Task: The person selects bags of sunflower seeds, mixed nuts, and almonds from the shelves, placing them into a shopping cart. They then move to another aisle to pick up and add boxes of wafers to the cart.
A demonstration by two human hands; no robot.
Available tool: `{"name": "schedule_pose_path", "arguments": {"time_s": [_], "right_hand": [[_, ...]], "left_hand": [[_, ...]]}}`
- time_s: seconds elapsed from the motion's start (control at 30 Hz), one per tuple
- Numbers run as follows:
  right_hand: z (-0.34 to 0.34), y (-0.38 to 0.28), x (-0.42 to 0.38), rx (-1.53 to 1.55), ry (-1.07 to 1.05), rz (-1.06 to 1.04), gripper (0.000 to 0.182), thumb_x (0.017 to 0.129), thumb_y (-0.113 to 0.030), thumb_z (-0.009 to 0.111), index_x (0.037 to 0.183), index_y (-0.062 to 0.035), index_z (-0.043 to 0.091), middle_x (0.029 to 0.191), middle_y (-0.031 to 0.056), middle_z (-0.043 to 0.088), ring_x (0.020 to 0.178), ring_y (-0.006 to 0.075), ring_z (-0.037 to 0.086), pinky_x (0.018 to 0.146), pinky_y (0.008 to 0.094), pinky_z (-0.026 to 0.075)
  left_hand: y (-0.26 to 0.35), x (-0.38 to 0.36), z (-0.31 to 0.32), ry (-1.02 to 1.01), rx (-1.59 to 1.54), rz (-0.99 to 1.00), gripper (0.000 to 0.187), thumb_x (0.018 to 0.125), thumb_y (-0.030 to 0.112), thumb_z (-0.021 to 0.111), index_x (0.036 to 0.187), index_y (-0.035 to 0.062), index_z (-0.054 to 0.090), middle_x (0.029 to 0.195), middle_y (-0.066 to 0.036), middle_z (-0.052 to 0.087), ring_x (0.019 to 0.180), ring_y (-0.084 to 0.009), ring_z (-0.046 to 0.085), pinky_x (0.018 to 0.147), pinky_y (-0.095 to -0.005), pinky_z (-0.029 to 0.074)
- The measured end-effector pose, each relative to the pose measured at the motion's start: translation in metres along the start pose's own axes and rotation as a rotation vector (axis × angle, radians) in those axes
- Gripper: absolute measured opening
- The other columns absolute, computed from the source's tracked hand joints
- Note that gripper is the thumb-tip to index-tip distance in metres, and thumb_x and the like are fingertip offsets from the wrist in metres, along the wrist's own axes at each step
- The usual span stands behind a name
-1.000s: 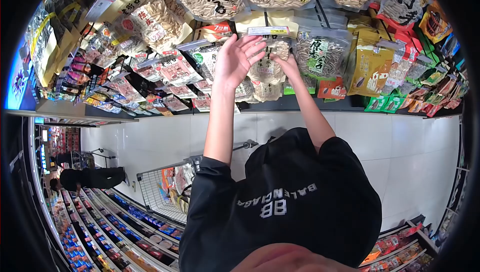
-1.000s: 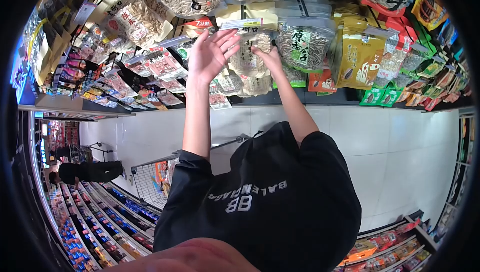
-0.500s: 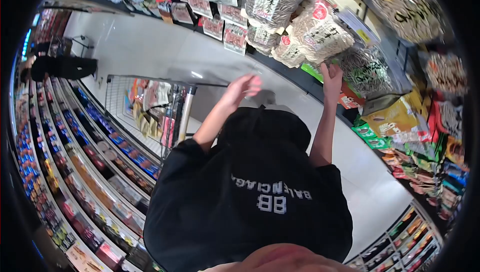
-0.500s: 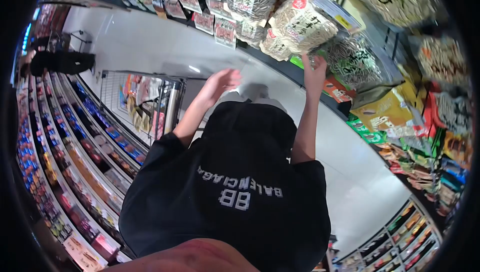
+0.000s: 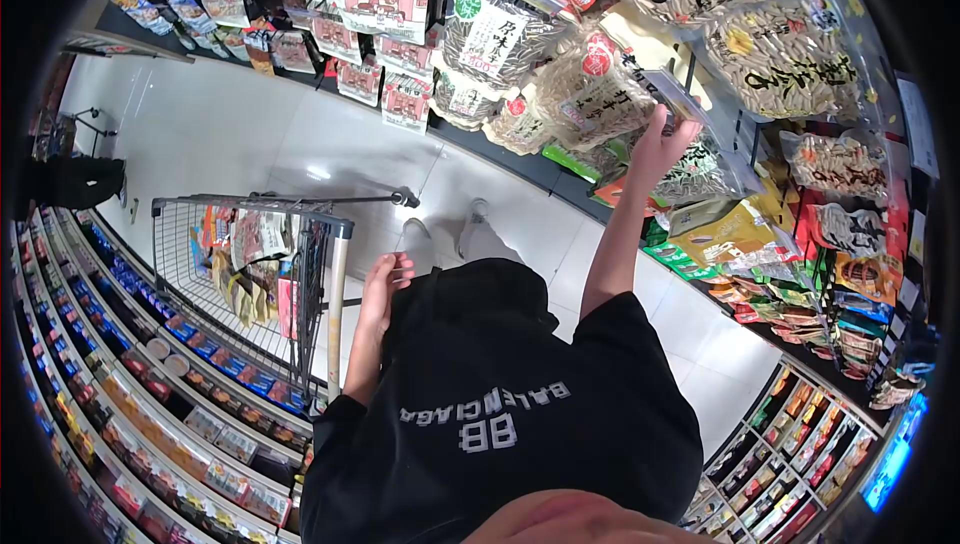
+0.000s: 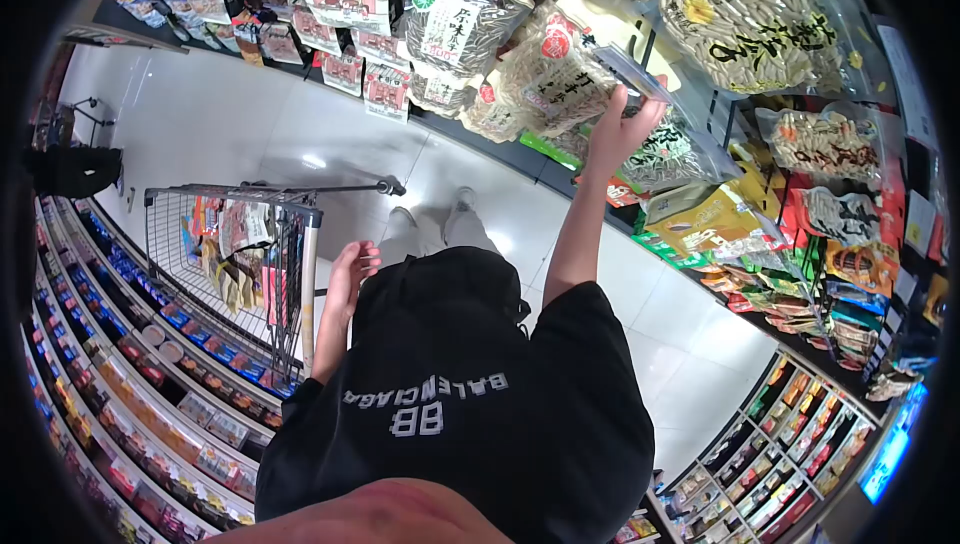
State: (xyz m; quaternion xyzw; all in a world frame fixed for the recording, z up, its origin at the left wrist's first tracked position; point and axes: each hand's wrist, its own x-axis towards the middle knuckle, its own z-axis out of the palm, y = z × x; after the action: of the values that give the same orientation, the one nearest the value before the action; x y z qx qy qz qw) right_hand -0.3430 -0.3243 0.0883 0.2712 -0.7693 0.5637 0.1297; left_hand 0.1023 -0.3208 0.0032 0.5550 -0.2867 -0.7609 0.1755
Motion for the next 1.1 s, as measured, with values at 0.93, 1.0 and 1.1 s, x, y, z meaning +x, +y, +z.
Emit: {"name": "schedule_pose_path", "arguments": {"time_s": [0.93, 1.0, 1.1], "right_hand": [[0.049, 0.017, 0.055, 0.287, -0.155, -0.346, 0.016, 0.090, 0.001, 0.055, 0.103, 0.0007, 0.065, 0.107, 0.0104, 0.068, 0.101, 0.0224, 0.062, 0.090, 0.0317, 0.046], [0.048, 0.018, 0.057, 0.247, -0.168, -0.366, 0.018, 0.090, -0.001, 0.055, 0.104, -0.0020, 0.066, 0.108, 0.0095, 0.068, 0.099, 0.0226, 0.062, 0.088, 0.0315, 0.046], [0.043, 0.015, 0.058, 0.260, -0.238, -0.362, 0.021, 0.092, -0.003, 0.054, 0.109, -0.0001, 0.065, 0.110, 0.0108, 0.066, 0.105, 0.0211, 0.061, 0.095, 0.0301, 0.044]], "left_hand": [[0.022, 0.028, -0.002, -0.054, 0.102, -0.017, 0.033, 0.098, 0.030, 0.045, 0.111, 0.0022, 0.057, 0.099, -0.009, 0.065, 0.084, -0.0157, 0.063, 0.076, -0.0285, 0.050], [0.024, 0.030, 0.002, -0.062, 0.114, -0.023, 0.033, 0.098, 0.030, 0.045, 0.111, 0.0022, 0.057, 0.099, -0.009, 0.065, 0.084, -0.0160, 0.063, 0.076, -0.0285, 0.050], [0.023, 0.036, 0.004, -0.086, 0.145, -0.042, 0.033, 0.098, 0.030, 0.044, 0.111, 0.0026, 0.057, 0.099, -0.009, 0.065, 0.085, -0.0163, 0.063, 0.076, -0.0289, 0.049]]}}
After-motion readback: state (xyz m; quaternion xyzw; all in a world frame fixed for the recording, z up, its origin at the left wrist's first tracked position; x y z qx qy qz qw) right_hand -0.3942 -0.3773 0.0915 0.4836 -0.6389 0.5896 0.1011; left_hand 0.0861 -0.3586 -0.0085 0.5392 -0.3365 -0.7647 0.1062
